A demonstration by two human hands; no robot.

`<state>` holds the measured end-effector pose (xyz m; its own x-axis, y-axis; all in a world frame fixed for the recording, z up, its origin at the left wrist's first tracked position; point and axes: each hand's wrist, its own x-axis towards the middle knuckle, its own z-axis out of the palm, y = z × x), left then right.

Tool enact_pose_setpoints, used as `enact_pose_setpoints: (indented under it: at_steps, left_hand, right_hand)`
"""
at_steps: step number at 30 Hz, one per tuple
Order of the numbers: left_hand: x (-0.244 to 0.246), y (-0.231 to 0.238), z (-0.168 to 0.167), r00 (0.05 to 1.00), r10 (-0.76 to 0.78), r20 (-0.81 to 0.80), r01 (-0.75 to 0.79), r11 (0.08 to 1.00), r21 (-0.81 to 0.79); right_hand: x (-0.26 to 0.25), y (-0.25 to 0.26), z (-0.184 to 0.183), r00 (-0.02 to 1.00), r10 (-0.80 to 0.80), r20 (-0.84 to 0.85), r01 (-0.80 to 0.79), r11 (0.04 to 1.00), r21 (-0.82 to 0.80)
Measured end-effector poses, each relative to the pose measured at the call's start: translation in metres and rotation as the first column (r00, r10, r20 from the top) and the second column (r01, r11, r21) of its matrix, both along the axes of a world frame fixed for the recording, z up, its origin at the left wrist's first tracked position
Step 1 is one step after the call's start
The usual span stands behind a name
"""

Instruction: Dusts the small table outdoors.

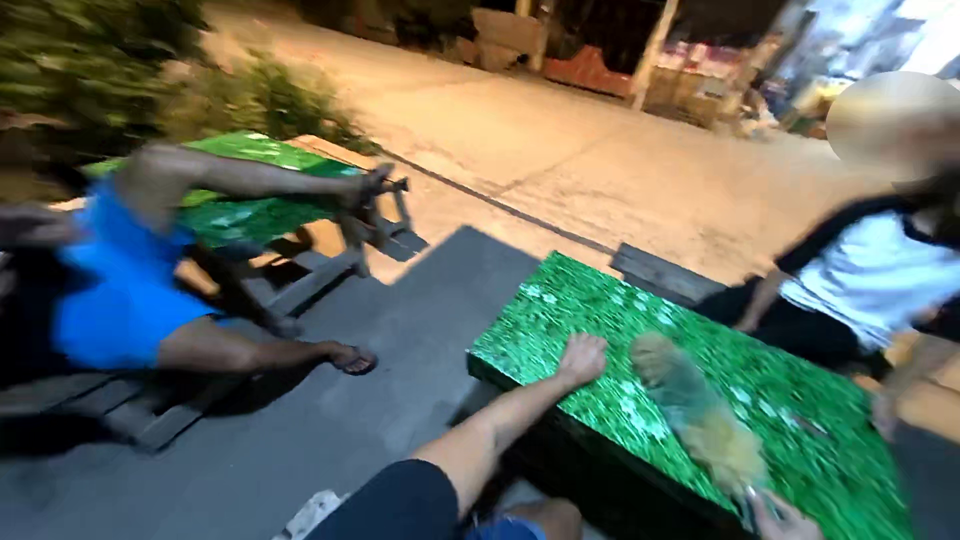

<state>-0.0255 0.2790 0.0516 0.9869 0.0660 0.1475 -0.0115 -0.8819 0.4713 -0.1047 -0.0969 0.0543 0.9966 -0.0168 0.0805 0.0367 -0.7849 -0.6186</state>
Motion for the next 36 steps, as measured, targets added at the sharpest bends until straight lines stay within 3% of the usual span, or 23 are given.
enact_pose_setpoints:
  at_steps: [2, 5, 8, 12, 16, 20, 23, 25, 28, 31, 33, 36]
  left_hand:
    - [0.004, -0.002, -0.005, 1.0, -0.011, -0.011, 0.011, 1.0, 0.016]
    - [0.01, -0.006, -0.017, 0.999, -0.016, 0.047, 0.014, 0.999, 0.046]
    - [0.014, -0.006, -0.021, 0.996, -0.015, 0.084, 0.011, 0.998, 0.055]
    - [0.006, -0.009, -0.016, 0.997, 0.0, 0.072, -0.005, 0.998, 0.064]
    - [0.002, -0.009, -0.014, 0.998, 0.013, 0.058, -0.017, 0.997, 0.077]
    - [0.001, -0.009, -0.007, 0.999, 0.014, 0.03, -0.017, 0.996, 0.086]
    - [-0.002, -0.007, -0.006, 1.0, 0.019, 0.014, -0.02, 0.997, 0.069]
    - [-0.005, -0.006, -0.008, 1.0, 0.021, 0.021, -0.021, 0.999, 0.027]
    - [-0.007, 0.002, -0.005, 0.998, -0.014, 0.056, 0.018, 0.997, -0.07]
    - [-0.01, 0.012, -0.006, 0.998, -0.038, 0.042, 0.047, 0.968, -0.247]
    - [-0.014, 0.014, -0.001, 0.999, -0.012, -0.032, 0.001, 0.949, -0.316]
    - [-0.026, -0.007, 0.002, 0.992, 0.011, -0.123, -0.043, 0.965, -0.26]
  right_hand:
    - [-0.019, 0.001, 0.009, 0.982, -0.184, -0.04, 0.184, 0.983, -0.022]
    - [-0.036, -0.005, 0.009, 0.978, -0.2, -0.068, 0.2, 0.98, 0.001]
    - [-0.043, -0.022, 0.013, 0.931, -0.349, -0.107, 0.342, 0.936, -0.08]
    - [-0.052, -0.029, 0.01, 0.94, -0.318, -0.123, 0.319, 0.948, -0.013]
    - [-0.047, -0.02, 0.007, 0.881, -0.456, -0.128, 0.453, 0.89, -0.051]
    - [-0.023, 0.021, 0.018, 0.955, -0.237, -0.179, 0.249, 0.967, 0.05]
    - [0.006, 0.075, 0.027, 0.937, -0.292, -0.189, 0.299, 0.954, 0.006]
    - [0.024, 0.125, 0.022, 0.948, -0.246, -0.203, 0.261, 0.964, 0.055]
    - [0.04, 0.197, 0.016, 0.975, 0.064, -0.214, -0.007, 0.966, 0.259]
    - [0.04, 0.233, 0.015, 0.9, 0.404, -0.163, -0.321, 0.868, 0.379]
    - [0.039, 0.229, 0.007, 0.924, 0.38, -0.04, -0.343, 0.871, 0.352]
    - [0.042, 0.183, -0.026, 0.977, 0.098, 0.189, -0.12, 0.987, 0.108]
